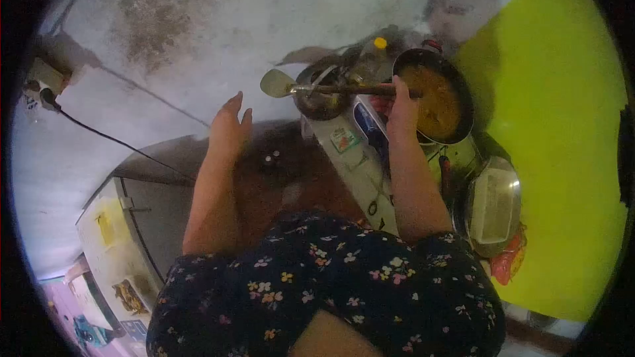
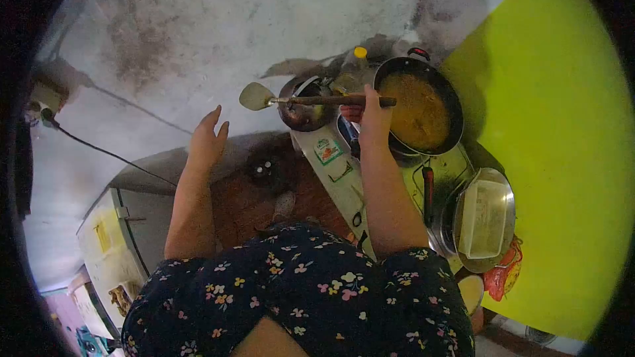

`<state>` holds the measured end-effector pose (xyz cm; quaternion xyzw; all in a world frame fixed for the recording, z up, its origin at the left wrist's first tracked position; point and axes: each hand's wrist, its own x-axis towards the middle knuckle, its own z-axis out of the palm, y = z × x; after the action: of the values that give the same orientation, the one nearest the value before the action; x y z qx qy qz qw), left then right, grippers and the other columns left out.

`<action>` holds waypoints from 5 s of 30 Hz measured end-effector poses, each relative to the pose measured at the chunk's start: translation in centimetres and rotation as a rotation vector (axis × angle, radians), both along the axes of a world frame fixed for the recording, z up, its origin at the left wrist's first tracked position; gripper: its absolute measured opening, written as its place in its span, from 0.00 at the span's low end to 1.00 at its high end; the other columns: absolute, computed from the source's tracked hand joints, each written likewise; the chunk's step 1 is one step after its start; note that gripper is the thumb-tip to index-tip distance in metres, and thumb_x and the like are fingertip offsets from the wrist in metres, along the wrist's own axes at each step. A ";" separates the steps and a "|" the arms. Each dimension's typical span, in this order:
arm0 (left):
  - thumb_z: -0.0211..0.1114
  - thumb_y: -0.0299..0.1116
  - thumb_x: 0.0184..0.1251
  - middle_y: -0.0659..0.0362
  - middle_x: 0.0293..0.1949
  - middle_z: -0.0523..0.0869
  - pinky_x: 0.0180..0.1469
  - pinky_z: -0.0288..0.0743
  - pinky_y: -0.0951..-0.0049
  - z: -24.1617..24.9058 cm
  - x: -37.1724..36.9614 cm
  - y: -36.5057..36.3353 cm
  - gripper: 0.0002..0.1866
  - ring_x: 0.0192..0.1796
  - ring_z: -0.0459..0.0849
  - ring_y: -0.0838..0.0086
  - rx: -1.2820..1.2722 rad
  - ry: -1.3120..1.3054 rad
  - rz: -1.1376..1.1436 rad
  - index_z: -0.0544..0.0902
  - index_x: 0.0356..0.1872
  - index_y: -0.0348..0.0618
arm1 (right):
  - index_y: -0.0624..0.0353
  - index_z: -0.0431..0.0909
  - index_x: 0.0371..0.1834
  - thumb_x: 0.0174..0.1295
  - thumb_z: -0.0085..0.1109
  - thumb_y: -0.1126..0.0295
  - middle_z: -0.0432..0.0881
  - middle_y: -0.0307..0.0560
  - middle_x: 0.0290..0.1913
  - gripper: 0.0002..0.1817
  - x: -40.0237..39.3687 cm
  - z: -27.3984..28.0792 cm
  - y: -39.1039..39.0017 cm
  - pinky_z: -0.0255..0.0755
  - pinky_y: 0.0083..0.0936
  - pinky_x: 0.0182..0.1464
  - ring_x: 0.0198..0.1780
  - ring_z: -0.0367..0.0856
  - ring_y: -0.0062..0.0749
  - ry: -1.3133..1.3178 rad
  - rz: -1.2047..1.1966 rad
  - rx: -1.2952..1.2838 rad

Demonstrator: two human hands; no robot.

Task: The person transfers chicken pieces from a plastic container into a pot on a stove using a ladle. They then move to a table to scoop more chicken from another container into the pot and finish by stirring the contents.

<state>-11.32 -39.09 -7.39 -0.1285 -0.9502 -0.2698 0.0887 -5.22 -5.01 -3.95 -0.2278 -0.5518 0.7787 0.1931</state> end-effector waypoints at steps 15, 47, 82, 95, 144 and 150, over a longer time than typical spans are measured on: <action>0.60 0.36 0.64 0.43 0.61 0.75 0.63 0.69 0.59 1.1 1.8 -1.0 0.25 0.62 0.74 0.51 0.003 -0.020 0.012 0.73 0.61 0.37 | 0.67 0.79 0.30 0.65 0.51 0.56 0.82 0.53 0.21 0.21 0.0 -0.2 -0.6 0.74 0.25 0.21 0.17 0.79 0.32 -0.008 0.019 -0.026; 0.57 0.36 0.66 0.46 0.68 0.66 0.70 0.59 0.58 6.5 -4.4 22.9 0.28 0.67 0.68 0.52 -0.129 -0.082 -0.704 0.67 0.67 0.39 | 0.70 0.81 0.36 0.66 0.55 0.51 0.83 0.54 0.25 0.25 15.7 4.9 11.0 0.77 0.26 0.30 0.26 0.83 0.34 0.027 -0.788 0.117; 0.52 0.30 0.68 0.44 0.67 0.67 0.69 0.59 0.55 3.1 -12.8 29.7 0.25 0.68 0.67 0.52 -0.224 0.077 -0.874 0.66 0.65 0.32 | 0.66 0.82 0.39 0.65 0.60 0.67 0.82 0.42 0.28 0.11 12.9 -1.5 7.4 0.70 0.20 0.30 0.29 0.79 0.21 -0.145 -0.839 0.414; 0.53 0.33 0.67 0.44 0.66 0.69 0.72 0.55 0.56 5.3 -13.6 30.3 0.25 0.68 0.67 0.53 -0.461 0.036 -0.902 0.69 0.63 0.33 | 0.66 0.83 0.39 0.63 0.61 0.76 0.84 0.47 0.33 0.06 12.7 0.7 6.2 0.75 0.23 0.38 0.34 0.83 0.24 -0.216 -0.768 0.663; 0.51 0.28 0.67 0.44 0.63 0.72 0.67 0.64 0.57 6.8 -13.4 30.4 0.23 0.62 0.74 0.54 -0.510 -0.091 -0.903 0.69 0.63 0.32 | 0.61 0.77 0.42 0.56 0.60 0.80 0.79 0.53 0.33 0.11 12.0 3.1 6.0 0.74 0.32 0.35 0.34 0.80 0.47 -0.207 -0.601 1.304; 0.50 0.29 0.68 0.44 0.66 0.70 0.69 0.61 0.56 5.6 -13.7 30.3 0.26 0.64 0.72 0.53 -0.530 -0.011 -0.909 0.64 0.67 0.33 | 0.61 0.79 0.42 0.59 0.59 0.79 0.79 0.54 0.32 0.08 13.3 3.4 8.1 0.74 0.31 0.35 0.33 0.80 0.49 -0.438 -0.690 1.426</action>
<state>-25.07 -8.77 -1.74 -0.5446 -0.8345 -0.0323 -0.0777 8.10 3.05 -0.59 -0.3539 -0.8383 0.0756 0.4078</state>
